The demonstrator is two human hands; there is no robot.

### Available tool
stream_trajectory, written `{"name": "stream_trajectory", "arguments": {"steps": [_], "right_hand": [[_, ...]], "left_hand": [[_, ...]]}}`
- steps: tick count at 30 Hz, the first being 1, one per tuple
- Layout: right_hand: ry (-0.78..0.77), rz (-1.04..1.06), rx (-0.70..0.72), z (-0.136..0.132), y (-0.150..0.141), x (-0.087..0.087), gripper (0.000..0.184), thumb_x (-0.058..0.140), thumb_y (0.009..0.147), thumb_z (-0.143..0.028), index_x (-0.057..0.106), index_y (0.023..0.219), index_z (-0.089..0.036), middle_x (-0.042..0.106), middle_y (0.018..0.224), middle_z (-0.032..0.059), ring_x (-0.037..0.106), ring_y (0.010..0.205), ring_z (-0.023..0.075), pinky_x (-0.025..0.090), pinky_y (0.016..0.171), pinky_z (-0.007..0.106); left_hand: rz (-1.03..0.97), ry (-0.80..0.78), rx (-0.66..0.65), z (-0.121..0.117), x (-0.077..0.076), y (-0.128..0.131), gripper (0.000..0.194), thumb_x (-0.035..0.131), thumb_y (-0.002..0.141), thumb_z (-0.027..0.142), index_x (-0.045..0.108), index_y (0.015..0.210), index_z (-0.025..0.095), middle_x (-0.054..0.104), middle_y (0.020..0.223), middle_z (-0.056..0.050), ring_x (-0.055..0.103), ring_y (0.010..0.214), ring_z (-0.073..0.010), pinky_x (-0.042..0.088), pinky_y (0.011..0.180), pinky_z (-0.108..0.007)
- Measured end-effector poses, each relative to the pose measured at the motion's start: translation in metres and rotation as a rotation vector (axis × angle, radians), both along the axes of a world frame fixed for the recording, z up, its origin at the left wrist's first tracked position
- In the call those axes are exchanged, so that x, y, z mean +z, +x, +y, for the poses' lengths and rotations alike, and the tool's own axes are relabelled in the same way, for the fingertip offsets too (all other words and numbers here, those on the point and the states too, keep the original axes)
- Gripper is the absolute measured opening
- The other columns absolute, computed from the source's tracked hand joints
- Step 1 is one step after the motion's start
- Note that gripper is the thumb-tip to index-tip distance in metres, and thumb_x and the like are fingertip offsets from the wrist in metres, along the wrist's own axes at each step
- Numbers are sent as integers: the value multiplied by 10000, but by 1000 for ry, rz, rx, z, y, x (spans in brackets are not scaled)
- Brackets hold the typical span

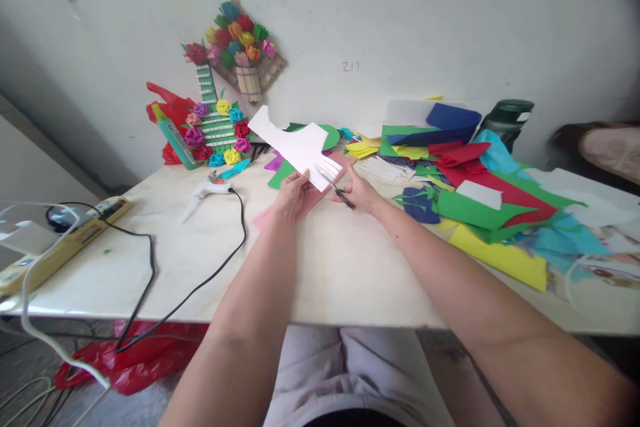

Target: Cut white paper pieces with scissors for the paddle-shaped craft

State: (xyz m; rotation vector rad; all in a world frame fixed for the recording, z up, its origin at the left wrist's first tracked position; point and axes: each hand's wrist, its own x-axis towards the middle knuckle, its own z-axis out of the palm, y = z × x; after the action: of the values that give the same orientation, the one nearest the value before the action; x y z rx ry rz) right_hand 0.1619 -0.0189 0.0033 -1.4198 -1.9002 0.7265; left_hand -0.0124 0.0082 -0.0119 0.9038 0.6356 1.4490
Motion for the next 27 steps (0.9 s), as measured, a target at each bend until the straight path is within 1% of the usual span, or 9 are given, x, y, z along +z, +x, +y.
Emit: {"name": "stream_trajectory", "arguments": {"steps": [3,10,15,19,23,27], "right_hand": [[-14,35,-6,1,0,-1,1085,684,603,-408,-28,1391,-191,610,547,-59,506,400,98,408,425,201],[-2,70,3,2,0,-2,1091,689,592,-395,-25,1392,-193,606,554,-67,492,398,90,410,424,200],[22,96,20,5,1,-4,1113,698,567,-414,-15,1393,-195,605,576,-61,482,406,85,408,410,198],[-17,128,46,6,0,-7,1117,687,572,-441,-38,1390,-215,624,635,-40,461,381,72,396,371,196],[-21,132,51,6,-1,-8,1105,683,576,-450,-30,1390,-225,596,587,-58,438,357,69,397,354,201],[-19,111,49,2,-2,-5,1102,675,587,-458,-51,1387,-239,616,627,-49,458,372,72,411,363,206]], "left_hand": [[4,-7,-31,-1,0,0,80,590,727,153,600,778,92,648,688,-63,604,581,-129,510,682,-308],[8,-2,-34,0,0,-1,93,598,721,156,600,794,98,651,704,-56,617,616,-133,508,725,-316],[-22,-23,-21,-1,1,0,74,582,729,131,599,788,91,652,727,-70,621,634,-141,510,724,-323],[-27,-56,-2,-5,5,2,63,571,735,123,599,779,88,652,722,-77,618,635,-144,508,742,-338],[-34,-93,8,-8,8,3,54,557,739,108,594,769,83,653,726,-87,620,653,-160,507,758,-371],[-30,-77,2,-7,7,2,64,547,744,104,595,783,83,654,718,-83,619,642,-151,519,726,-342]]}}
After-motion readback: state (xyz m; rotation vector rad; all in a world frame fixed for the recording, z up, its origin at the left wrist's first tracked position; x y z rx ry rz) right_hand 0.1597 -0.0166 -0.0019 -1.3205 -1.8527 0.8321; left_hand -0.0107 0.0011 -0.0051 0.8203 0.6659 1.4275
